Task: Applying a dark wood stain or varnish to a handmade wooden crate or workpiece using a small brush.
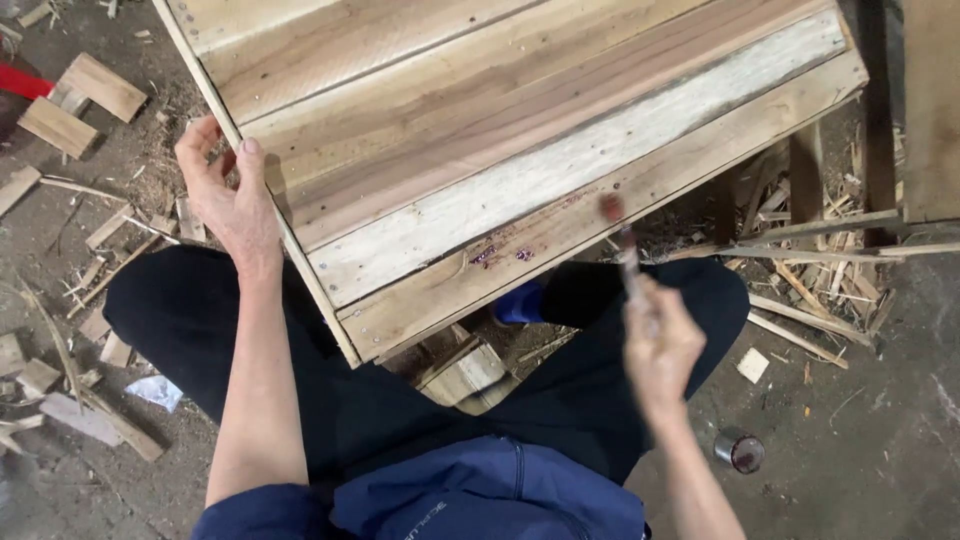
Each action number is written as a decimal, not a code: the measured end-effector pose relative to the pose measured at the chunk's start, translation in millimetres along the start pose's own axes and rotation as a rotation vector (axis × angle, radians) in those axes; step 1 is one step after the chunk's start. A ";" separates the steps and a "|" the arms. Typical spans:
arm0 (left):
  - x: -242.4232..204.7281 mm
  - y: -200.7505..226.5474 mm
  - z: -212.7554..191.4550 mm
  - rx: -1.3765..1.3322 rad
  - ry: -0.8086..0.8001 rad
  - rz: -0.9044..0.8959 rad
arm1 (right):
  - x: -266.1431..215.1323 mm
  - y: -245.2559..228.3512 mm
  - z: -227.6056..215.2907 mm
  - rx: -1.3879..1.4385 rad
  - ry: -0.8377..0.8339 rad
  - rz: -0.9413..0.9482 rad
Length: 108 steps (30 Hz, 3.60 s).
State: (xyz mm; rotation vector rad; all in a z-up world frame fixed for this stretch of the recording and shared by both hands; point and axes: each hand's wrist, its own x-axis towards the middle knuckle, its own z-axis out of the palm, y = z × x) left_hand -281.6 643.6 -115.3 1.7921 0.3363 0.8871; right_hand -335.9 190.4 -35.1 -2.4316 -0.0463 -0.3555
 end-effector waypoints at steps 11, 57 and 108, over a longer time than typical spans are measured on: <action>0.8 0.4 2.5 -0.012 0.002 0.002 | -0.1 -5.6 2.6 0.041 0.003 0.146; -3.3 10.2 7.8 -0.082 0.005 -0.125 | 8.6 -19.9 2.8 0.037 -0.176 0.047; -15.3 -45.4 -5.2 -0.478 -0.061 -1.067 | 59.7 70.6 -27.1 -0.393 0.001 0.161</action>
